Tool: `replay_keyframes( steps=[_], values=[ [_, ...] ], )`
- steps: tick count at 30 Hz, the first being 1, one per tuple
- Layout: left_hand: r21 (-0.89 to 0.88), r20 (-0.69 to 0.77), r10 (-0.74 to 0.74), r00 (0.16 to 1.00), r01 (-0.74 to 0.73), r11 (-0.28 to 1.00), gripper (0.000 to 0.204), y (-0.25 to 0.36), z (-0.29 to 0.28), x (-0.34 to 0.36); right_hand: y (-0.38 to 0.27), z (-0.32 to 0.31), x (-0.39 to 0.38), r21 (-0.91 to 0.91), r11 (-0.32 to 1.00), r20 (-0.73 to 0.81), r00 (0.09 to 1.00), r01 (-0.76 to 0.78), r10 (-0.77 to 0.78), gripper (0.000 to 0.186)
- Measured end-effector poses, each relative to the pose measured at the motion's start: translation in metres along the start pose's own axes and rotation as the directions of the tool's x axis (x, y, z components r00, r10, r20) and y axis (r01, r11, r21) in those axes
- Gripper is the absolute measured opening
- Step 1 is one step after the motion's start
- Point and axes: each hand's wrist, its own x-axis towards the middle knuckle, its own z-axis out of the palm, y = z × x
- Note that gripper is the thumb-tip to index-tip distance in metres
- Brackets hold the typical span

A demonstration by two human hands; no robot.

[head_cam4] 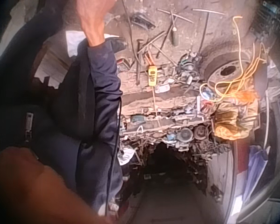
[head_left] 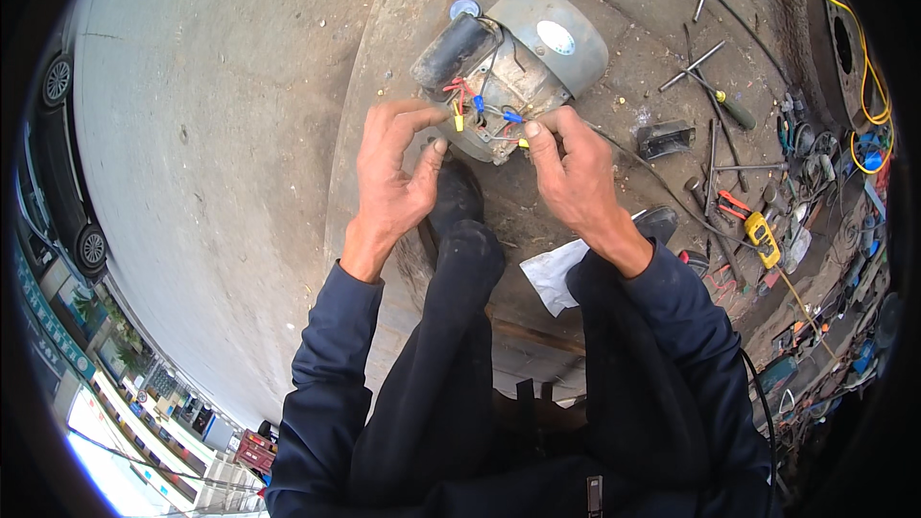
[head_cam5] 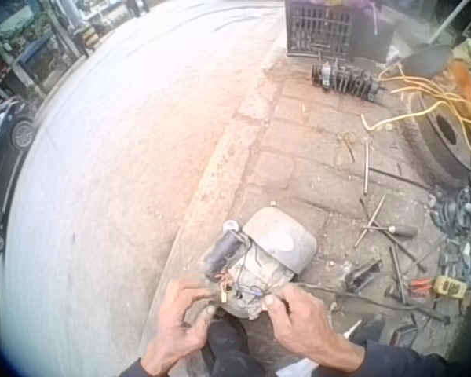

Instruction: The person works on a small grey electric motor placed on a wooden block, stripping and twisting wires, attaching connectors, and using a multimeter to test connections. They repeatedly adjust the wiring and test the motor throughout the clip.

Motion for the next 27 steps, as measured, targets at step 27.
replay_keyframes(
  steps=[27],
  values=[
    [0.293,0.523,0.240,0.818,-0.437,0.850,0.033,0.011,0.003,0.104,-0.009,0.019,0.031,-0.219,0.890,-0.057,0.905,0.400,-0.421,0.016]
  ],
)
